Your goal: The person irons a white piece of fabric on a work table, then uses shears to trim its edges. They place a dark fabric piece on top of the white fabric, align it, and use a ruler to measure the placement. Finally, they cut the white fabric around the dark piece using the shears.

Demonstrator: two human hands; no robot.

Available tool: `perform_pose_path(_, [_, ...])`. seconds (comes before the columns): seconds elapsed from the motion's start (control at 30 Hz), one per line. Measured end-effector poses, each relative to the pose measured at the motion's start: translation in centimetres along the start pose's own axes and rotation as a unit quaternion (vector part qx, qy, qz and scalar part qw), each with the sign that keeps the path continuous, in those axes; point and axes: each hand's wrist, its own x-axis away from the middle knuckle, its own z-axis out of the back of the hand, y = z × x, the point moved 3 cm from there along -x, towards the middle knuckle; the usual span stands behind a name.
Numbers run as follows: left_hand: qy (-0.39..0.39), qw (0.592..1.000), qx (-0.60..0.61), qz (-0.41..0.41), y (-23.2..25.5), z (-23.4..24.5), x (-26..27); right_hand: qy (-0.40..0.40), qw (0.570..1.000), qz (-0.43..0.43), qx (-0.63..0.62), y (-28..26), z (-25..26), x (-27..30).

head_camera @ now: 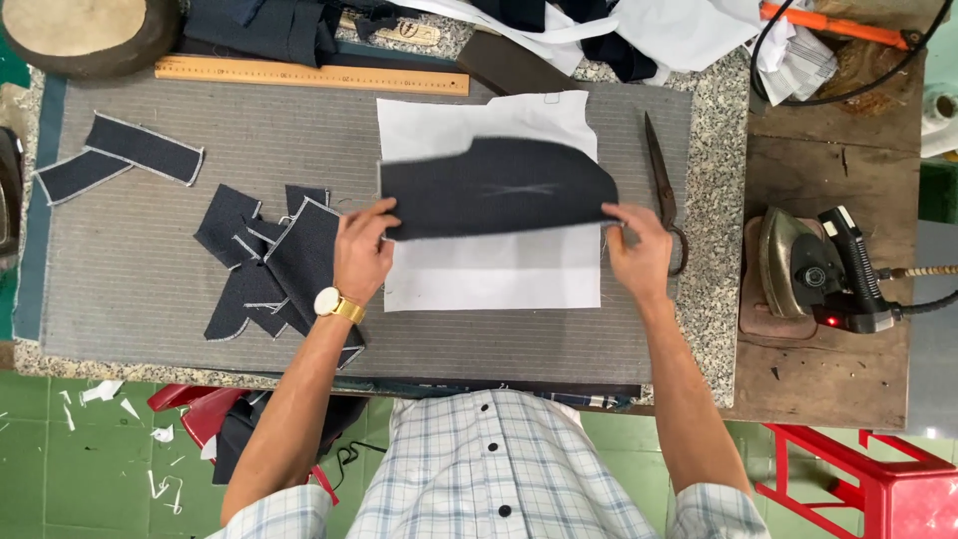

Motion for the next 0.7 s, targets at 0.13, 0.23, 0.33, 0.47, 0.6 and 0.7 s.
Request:
perform_pose_path(0.13, [-0.076, 0.996, -0.034, 0.03, -2.1, -3.1, 3.4, -0.037, 0.998, 0.009, 0.055, 3.4, -1.9, 4.4])
perform_pose_path(0.23, [-0.108, 0.991, -0.08, -0.002, -2.9, -4.6, 4.9, -0.081, 0.994, -0.02, 0.073, 4.1, -2.4, 5.9])
perform_pose_path(0.33, [-0.109, 0.989, -0.101, -0.016, -2.9, -4.6, 5.3, -0.084, 0.991, -0.023, 0.105, 3.1, -2.3, 6.1])
perform_pose_path(0.47, [-0.101, 0.99, -0.099, -0.014, -3.3, -4.6, 5.0, -0.094, 0.988, -0.012, 0.123, 2.5, -2.5, 5.8])
perform_pose_path(0.6, [-0.077, 0.987, -0.136, -0.028, -2.7, -4.0, 4.5, -0.105, 0.981, 0.008, 0.165, 1.4, -2.5, 5.7])
perform_pose_path(0.7, [-0.053, 0.984, -0.171, -0.019, -2.8, -3.4, 3.3, -0.113, 0.981, 0.001, 0.158, 1.1, -2.5, 5.8])
